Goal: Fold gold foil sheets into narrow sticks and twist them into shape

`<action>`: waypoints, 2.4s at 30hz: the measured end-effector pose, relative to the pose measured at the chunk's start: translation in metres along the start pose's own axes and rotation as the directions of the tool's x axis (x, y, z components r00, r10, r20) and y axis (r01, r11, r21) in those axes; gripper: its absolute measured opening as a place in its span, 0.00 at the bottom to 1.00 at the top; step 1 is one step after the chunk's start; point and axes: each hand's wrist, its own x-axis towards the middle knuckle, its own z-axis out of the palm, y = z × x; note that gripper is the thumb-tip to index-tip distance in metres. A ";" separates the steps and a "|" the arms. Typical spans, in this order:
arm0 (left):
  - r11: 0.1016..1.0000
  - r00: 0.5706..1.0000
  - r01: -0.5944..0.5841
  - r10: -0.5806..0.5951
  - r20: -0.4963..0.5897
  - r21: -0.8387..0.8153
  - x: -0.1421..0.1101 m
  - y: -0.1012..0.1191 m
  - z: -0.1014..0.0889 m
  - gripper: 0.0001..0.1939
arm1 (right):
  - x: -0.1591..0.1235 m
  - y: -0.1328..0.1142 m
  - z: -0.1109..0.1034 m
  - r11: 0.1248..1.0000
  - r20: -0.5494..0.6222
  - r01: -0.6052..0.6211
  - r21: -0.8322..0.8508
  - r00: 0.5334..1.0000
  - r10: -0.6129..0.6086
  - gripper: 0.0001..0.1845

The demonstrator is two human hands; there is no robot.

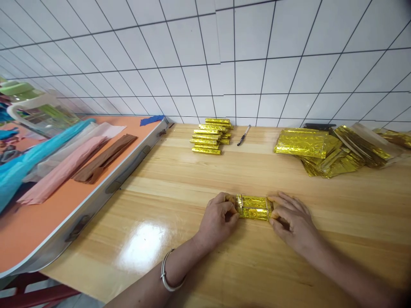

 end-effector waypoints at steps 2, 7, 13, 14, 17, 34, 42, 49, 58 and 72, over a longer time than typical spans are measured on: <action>0.999 1.000 0.012 -0.012 0.005 0.039 0.002 0.001 -0.001 0.07 | 0.002 0.001 0.000 1.000 0.004 -0.005 -0.011 1.000 0.005 0.04; 0.994 0.999 0.028 -0.032 0.032 0.107 0.005 0.002 -0.001 0.06 | 0.006 -0.002 -0.002 0.999 0.012 -0.028 -0.020 1.000 0.028 0.03; 0.989 0.999 0.028 -0.032 0.025 0.146 0.005 0.003 0.001 0.07 | 0.009 -0.002 -0.003 0.999 0.024 -0.031 -0.016 0.999 0.032 0.02; 0.989 0.999 0.025 -0.029 0.023 0.149 0.005 0.004 0.001 0.07 | 0.010 -0.001 -0.003 1.000 0.028 -0.029 -0.012 0.999 0.029 0.02; 0.987 0.999 0.021 -0.026 0.029 0.158 0.005 0.004 0.000 0.06 | 0.011 0.000 -0.006 1.000 0.053 -0.020 0.004 0.998 0.020 0.02; 0.989 0.999 0.013 -0.017 0.029 0.145 0.001 0.003 -0.002 0.06 | 0.021 0.011 -0.016 0.996 0.101 -0.004 0.094 0.995 -0.005 0.10; 0.937 0.964 -0.242 0.201 0.174 0.254 -0.007 0.006 0.000 0.10 | 0.020 0.011 -0.014 0.996 0.095 0.004 0.088 0.995 -0.012 0.08; 0.804 0.863 -0.462 0.310 0.399 0.374 -0.011 0.019 -0.001 0.11 | 0.016 0.012 -0.008 0.995 0.077 -0.005 0.103 0.997 -0.003 0.06; 0.635 0.820 -0.549 0.283 0.498 0.544 -0.018 0.036 0.005 0.10 | 0.016 0.012 -0.009 0.992 0.069 -0.008 0.127 0.998 0.000 0.06; 0.610 0.783 -0.587 0.258 0.566 0.533 -0.018 0.036 0.004 0.11 | -0.011 -0.029 -0.007 0.947 0.060 0.207 -0.247 0.978 -0.198 0.15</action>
